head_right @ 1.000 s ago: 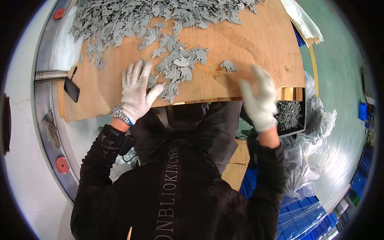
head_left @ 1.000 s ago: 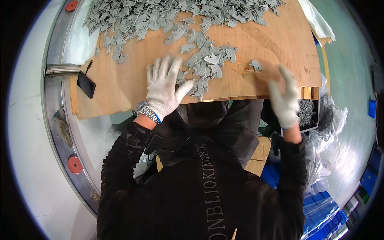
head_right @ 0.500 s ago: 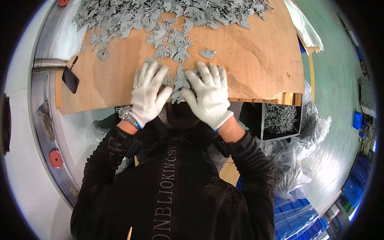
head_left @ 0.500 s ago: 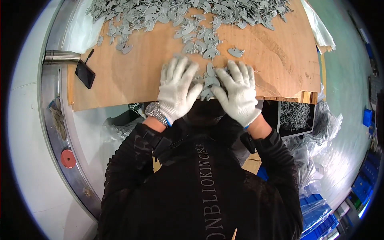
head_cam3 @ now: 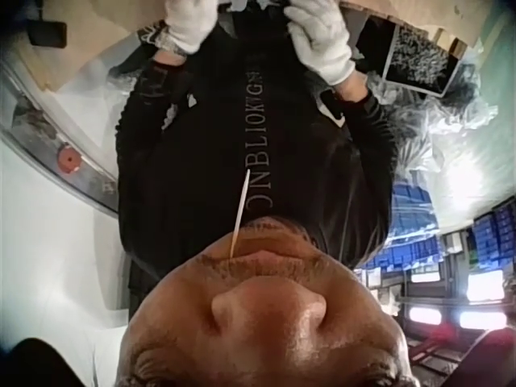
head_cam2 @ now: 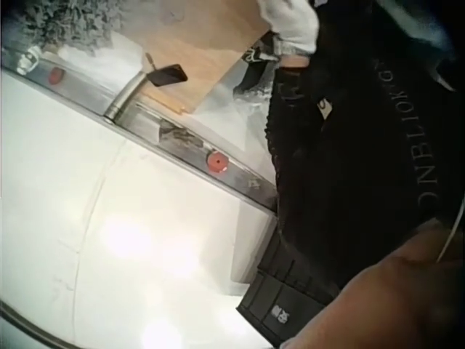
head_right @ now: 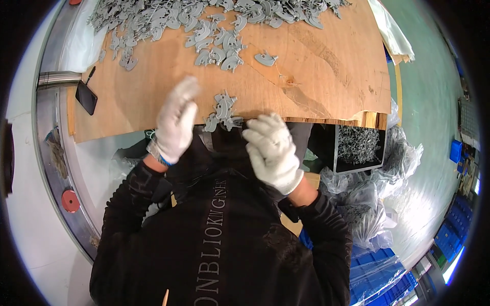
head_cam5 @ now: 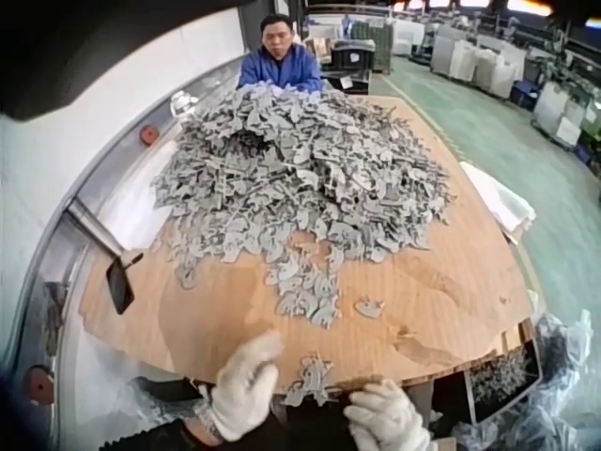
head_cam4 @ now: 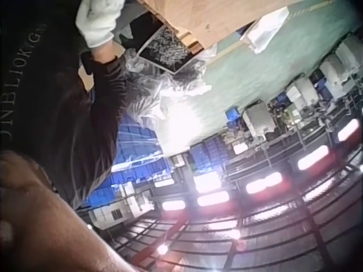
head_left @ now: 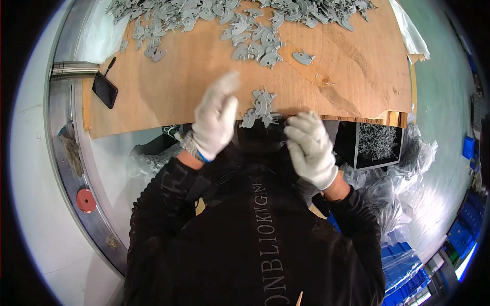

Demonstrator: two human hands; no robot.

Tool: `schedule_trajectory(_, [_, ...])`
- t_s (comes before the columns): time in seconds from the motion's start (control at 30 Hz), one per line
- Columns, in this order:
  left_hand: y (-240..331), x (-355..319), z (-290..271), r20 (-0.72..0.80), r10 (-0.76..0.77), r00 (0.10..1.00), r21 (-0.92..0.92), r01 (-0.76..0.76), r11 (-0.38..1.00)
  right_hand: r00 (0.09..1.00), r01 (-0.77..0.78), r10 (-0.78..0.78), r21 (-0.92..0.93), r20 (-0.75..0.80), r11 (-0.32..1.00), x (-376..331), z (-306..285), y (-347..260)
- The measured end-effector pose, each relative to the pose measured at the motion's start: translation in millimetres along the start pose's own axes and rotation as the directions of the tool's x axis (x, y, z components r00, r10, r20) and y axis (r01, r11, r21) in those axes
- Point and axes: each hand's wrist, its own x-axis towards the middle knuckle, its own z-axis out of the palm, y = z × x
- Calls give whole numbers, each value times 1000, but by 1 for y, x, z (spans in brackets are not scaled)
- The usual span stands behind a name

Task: Sorting and inspecting small grey plastic components from a large pile on a workbench.

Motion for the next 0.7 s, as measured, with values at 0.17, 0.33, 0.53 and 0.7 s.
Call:
schedule_trajectory(0.17, [-100, 75, -55, -336, 63, 940, 605, 164, 779, 971, -194, 157, -210, -181, 958, 55, -37, 60])
schedule_trajectory(0.33, [-168, 146, -101, -433, -181, 883, 542, 416, 730, 873, -474, 342, -443, -347, 761, 151, -65, 167])
schedule_trajectory(0.53, [-135, 195, -31, -57, -102, 993, 542, 117, 832, 859, -512, 401, -543, -319, 666, 227, -39, 168])
schedule_trajectory(0.7, [-73, 163, 29, 7, 176, 984, 383, -165, 909, 976, -202, 209, -587, -57, 784, 200, -17, 151])
